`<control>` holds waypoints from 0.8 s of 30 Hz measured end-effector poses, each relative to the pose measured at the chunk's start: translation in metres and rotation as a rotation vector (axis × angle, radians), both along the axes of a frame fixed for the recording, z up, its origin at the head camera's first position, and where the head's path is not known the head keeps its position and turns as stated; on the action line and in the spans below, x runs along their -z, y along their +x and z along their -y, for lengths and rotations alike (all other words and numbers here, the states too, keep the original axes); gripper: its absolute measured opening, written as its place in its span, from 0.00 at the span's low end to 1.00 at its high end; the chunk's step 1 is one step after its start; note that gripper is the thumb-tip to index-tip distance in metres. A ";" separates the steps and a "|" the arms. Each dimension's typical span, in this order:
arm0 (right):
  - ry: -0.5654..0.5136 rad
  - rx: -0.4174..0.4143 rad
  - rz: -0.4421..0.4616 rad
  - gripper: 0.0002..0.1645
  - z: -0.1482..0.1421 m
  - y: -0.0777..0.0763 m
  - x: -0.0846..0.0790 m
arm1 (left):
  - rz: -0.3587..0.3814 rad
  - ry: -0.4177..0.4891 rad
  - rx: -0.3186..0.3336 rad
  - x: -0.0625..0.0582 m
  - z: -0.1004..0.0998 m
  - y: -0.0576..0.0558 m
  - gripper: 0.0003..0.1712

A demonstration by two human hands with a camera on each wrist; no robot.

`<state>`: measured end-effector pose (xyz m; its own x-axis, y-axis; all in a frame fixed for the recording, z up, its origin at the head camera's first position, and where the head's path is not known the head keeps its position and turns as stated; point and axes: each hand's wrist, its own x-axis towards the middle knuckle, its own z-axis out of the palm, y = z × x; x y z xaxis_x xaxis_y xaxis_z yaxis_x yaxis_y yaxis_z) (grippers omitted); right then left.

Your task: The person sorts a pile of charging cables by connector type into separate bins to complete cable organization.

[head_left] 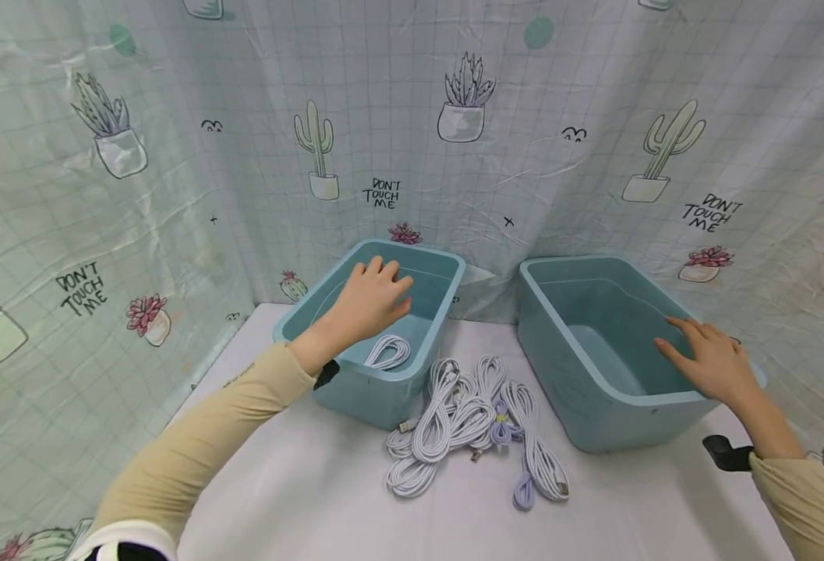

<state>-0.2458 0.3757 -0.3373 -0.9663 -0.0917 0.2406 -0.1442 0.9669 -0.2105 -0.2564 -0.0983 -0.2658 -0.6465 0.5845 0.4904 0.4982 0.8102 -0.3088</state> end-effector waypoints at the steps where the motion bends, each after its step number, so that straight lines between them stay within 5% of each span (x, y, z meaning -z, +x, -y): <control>1: -0.001 -0.001 0.000 0.39 0.000 0.000 0.000 | -0.011 0.001 0.016 0.000 0.000 0.001 0.08; 11: 0.005 -0.009 0.003 0.39 -0.002 0.001 0.001 | -0.153 -0.014 0.177 0.014 -0.010 0.020 0.07; 24: 0.003 -0.005 -0.004 0.38 -0.001 0.000 0.001 | -0.202 -0.061 0.263 0.039 -0.029 0.040 0.09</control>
